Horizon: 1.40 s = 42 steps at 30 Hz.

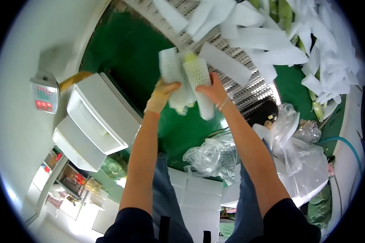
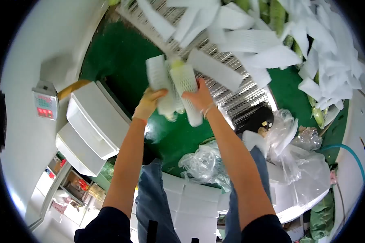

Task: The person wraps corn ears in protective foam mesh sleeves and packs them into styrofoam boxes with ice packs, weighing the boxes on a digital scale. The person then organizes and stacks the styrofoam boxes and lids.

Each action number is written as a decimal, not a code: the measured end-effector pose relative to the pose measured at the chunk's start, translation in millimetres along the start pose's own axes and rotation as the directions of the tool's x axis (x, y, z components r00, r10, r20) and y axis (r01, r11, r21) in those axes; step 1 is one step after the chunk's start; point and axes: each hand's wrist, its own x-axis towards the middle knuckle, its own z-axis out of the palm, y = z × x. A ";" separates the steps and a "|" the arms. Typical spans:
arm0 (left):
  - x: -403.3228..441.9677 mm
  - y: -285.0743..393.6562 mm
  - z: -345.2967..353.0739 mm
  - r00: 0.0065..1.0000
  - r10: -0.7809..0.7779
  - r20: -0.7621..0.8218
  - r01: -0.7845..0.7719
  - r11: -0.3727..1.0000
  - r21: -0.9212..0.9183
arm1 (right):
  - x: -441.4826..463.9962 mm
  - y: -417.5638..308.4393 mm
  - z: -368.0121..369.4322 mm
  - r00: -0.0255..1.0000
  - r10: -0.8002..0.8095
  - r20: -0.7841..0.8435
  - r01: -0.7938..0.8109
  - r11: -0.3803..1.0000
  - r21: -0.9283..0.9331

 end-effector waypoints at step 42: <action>-408.5 -23.1 -211.9 0.570 -0.110 -0.814 0.220 0.975 0.023 | -358.7 -46.2 234.8 0.882 -0.099 0.461 0.446 0.492 -0.747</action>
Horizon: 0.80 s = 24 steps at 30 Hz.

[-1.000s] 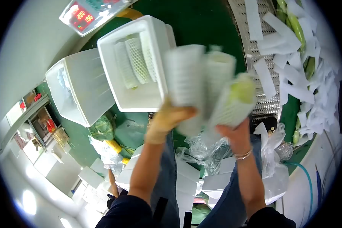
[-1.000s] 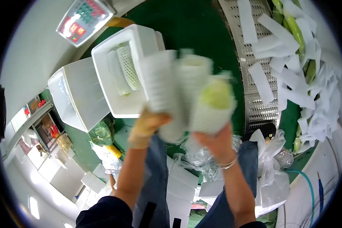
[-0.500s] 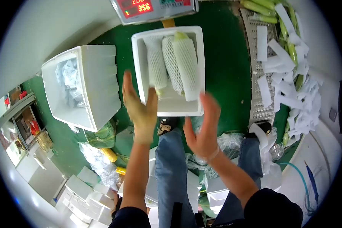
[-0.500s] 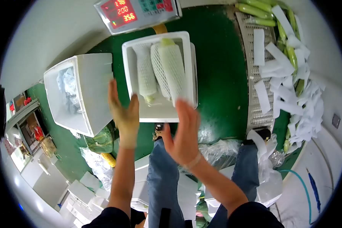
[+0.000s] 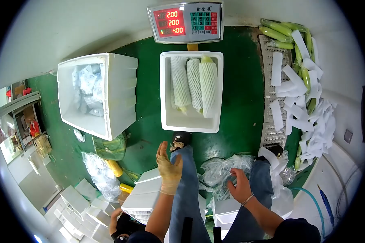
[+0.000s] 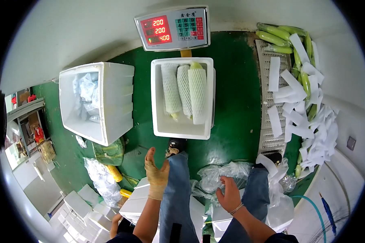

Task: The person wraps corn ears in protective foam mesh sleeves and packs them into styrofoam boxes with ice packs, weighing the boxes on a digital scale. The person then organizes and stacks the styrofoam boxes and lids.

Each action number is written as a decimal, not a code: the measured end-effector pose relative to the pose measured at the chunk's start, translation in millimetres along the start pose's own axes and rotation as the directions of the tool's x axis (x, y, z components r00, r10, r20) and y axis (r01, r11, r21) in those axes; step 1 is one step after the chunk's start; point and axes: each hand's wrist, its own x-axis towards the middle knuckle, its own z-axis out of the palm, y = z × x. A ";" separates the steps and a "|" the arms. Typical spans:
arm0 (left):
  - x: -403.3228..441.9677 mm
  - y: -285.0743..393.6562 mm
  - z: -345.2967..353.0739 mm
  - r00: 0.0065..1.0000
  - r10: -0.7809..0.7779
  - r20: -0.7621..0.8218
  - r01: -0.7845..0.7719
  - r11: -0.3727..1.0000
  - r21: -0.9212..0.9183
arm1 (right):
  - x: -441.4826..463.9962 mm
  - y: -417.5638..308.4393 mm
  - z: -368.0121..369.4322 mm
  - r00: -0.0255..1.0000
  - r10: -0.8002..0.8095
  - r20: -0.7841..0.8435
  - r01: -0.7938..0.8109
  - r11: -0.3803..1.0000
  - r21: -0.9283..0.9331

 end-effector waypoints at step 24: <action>170.4 -53.5 145.0 0.979 -0.121 0.164 0.070 0.956 0.286 | 334.2 -36.1 73.7 0.895 -0.248 -0.371 -0.067 0.748 -0.660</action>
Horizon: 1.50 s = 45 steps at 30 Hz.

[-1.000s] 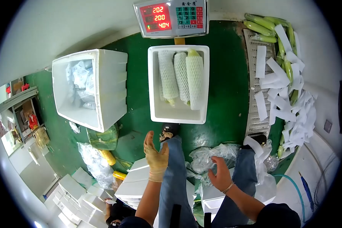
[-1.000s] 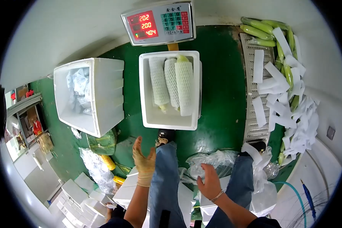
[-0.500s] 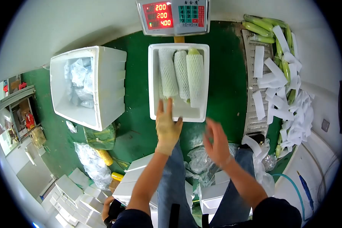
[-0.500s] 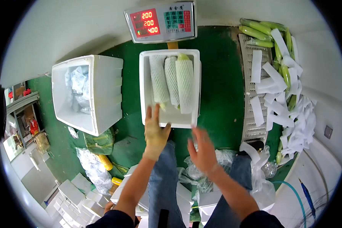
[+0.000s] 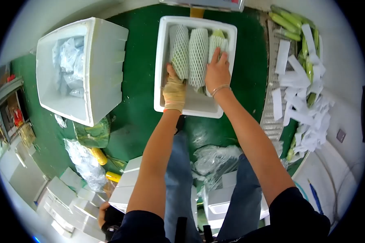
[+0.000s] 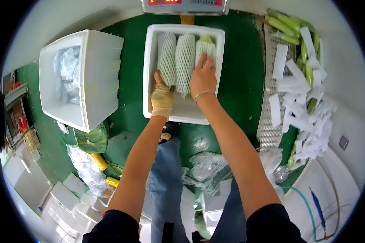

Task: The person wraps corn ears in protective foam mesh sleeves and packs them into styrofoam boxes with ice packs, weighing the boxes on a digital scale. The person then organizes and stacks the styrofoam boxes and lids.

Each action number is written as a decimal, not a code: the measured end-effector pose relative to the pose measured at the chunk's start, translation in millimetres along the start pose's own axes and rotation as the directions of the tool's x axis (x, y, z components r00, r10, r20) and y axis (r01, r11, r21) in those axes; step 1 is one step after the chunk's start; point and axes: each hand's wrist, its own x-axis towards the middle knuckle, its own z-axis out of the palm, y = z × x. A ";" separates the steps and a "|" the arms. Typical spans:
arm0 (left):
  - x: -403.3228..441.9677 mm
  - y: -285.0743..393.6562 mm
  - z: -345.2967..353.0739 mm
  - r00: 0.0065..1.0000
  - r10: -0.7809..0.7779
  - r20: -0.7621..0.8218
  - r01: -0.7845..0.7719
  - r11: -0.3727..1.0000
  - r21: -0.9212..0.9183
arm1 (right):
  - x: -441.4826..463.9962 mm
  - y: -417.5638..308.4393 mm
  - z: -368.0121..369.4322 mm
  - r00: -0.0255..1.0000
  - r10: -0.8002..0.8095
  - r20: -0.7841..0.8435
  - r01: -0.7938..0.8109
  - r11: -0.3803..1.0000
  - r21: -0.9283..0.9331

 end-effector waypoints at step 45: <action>-111.0 -195.3 -77.9 0.820 0.330 0.468 0.071 0.753 -0.655 | -45.1 -272.6 -175.8 0.767 -0.634 0.101 0.531 0.715 0.455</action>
